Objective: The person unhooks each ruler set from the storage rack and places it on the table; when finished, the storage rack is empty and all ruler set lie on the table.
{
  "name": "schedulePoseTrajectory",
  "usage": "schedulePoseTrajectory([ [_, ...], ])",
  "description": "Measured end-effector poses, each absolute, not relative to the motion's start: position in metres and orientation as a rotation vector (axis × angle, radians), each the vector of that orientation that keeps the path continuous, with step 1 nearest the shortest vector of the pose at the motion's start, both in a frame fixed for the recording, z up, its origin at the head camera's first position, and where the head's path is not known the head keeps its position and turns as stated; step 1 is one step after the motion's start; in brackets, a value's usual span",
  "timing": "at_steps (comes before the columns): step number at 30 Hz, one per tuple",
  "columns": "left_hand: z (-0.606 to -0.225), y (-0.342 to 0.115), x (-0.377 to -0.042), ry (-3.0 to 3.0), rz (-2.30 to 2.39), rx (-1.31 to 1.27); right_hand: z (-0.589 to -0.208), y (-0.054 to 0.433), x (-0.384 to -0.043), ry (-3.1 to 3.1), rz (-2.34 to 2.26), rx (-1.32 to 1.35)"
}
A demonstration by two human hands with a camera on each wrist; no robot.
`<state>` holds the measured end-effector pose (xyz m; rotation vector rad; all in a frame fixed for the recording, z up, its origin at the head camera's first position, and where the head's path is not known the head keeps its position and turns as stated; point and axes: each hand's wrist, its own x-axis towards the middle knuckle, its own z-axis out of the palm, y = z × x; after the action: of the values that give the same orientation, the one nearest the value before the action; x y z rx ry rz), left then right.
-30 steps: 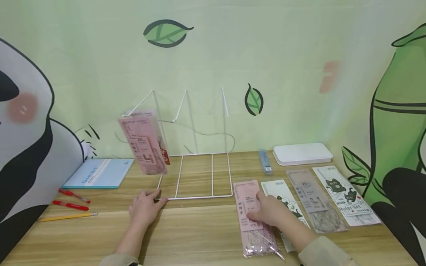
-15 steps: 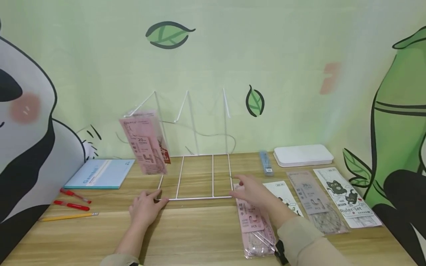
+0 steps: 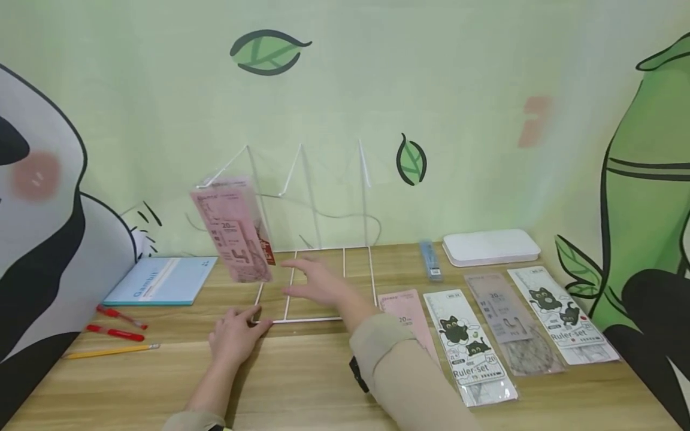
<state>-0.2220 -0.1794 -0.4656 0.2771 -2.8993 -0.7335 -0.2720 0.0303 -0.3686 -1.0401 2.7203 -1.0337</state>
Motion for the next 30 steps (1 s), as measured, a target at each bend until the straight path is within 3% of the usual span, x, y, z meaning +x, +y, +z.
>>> schedulePoseTrajectory([
  [20,-0.467,-0.181,-0.222,-2.901,-0.744,0.268,-0.335,-0.026,-0.281,2.698,-0.945,-1.09],
  [30,-0.467,-0.181,-0.222,-2.891,-0.745,0.27,-0.335,-0.015,-0.284,2.802,-1.089,-1.039],
])
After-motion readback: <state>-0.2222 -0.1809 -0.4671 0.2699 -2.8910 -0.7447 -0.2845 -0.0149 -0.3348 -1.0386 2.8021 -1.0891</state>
